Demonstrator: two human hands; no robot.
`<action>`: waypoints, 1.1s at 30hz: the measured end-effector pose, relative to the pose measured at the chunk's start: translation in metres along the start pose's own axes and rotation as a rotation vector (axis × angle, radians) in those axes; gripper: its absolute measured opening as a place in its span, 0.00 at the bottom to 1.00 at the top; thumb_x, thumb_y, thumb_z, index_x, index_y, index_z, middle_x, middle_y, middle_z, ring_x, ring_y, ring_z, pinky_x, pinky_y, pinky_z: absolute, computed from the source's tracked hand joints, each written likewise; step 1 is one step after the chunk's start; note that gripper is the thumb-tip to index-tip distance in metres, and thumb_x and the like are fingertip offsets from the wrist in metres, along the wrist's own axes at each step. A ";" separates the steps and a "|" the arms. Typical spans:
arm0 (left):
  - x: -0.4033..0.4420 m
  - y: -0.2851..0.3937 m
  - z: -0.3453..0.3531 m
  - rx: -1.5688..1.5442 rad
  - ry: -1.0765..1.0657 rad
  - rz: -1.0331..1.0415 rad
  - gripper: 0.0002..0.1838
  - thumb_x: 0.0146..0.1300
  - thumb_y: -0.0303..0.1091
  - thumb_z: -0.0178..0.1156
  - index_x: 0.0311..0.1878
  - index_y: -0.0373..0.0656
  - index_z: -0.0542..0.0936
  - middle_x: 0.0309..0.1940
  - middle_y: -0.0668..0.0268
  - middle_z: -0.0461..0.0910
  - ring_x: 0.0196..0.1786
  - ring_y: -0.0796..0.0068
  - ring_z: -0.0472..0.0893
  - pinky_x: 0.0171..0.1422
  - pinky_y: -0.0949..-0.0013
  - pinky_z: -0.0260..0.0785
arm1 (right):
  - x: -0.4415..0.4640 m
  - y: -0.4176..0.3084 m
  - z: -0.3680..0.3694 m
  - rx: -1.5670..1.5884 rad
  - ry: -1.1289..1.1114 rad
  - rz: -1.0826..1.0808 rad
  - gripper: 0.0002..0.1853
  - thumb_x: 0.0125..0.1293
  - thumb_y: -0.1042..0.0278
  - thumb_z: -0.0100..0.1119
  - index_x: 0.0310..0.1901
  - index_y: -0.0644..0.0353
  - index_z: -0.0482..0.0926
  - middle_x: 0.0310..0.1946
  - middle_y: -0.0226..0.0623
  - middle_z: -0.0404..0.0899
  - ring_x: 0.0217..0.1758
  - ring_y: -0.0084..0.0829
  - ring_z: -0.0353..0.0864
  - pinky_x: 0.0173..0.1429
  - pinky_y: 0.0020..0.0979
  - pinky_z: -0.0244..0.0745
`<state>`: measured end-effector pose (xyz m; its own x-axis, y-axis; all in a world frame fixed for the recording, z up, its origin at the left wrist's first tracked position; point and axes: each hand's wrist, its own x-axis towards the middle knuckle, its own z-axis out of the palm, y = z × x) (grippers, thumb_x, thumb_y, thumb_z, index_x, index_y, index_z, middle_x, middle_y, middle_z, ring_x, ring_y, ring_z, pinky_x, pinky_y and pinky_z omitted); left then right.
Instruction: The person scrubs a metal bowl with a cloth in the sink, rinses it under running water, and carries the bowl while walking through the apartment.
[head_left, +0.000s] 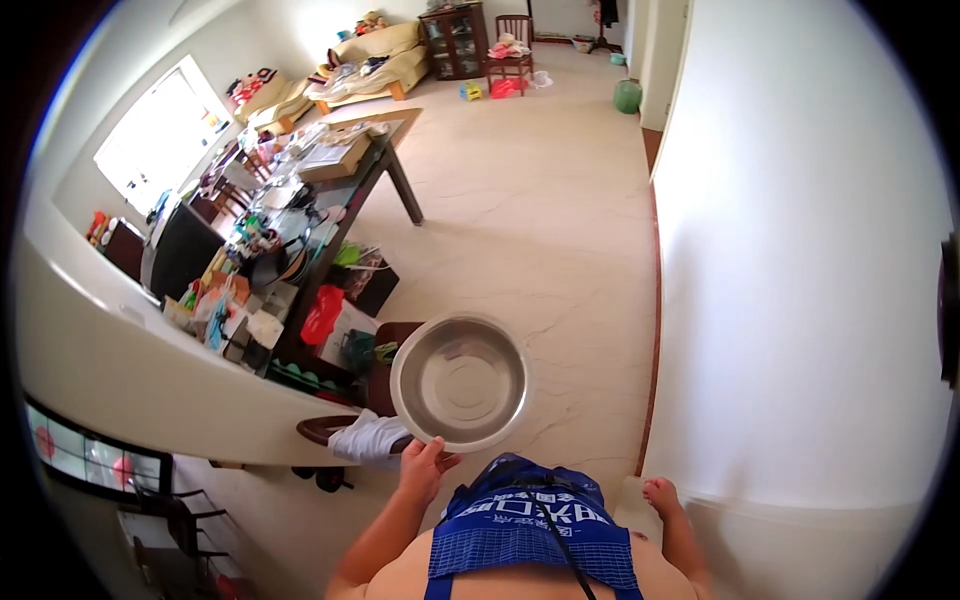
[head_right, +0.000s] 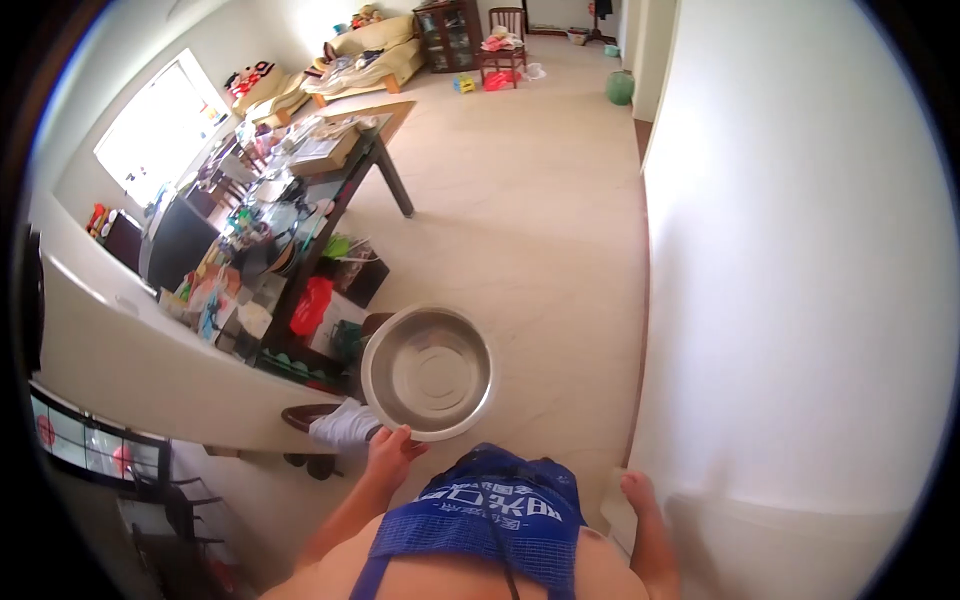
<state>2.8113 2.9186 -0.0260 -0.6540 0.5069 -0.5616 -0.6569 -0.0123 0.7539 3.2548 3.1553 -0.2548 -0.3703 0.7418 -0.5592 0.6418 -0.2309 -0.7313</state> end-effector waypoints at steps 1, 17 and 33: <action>0.001 -0.001 0.002 0.008 -0.008 -0.008 0.04 0.64 0.29 0.52 0.40 0.43 0.75 0.36 0.66 0.79 0.36 0.73 0.80 0.41 0.64 0.76 | 0.000 -0.004 -0.002 0.006 0.009 0.009 0.09 0.53 0.68 0.54 0.32 0.65 0.77 0.21 0.32 0.76 0.21 0.21 0.73 0.23 0.23 0.67; 0.132 0.041 0.076 0.028 -0.017 -0.059 0.05 0.63 0.31 0.53 0.40 0.43 0.73 0.33 0.66 0.78 0.34 0.73 0.79 0.39 0.66 0.75 | 0.075 -0.111 0.006 -0.178 -0.188 0.185 0.12 0.53 0.62 0.52 0.28 0.62 0.80 0.21 0.37 0.78 0.26 0.28 0.78 0.34 0.30 0.72; 0.315 0.127 0.176 0.036 -0.032 -0.082 0.03 0.63 0.29 0.53 0.35 0.41 0.71 0.29 0.66 0.76 0.30 0.73 0.78 0.38 0.65 0.77 | 0.212 -0.195 -0.014 -0.068 -0.104 0.253 0.11 0.57 0.65 0.55 0.34 0.64 0.80 0.23 0.36 0.79 0.26 0.25 0.77 0.33 0.28 0.72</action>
<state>2.5879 3.2289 -0.0469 -0.5860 0.5319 -0.6113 -0.6935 0.0608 0.7178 3.0604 3.3668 -0.2254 -0.2570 0.5967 -0.7602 0.7649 -0.3552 -0.5374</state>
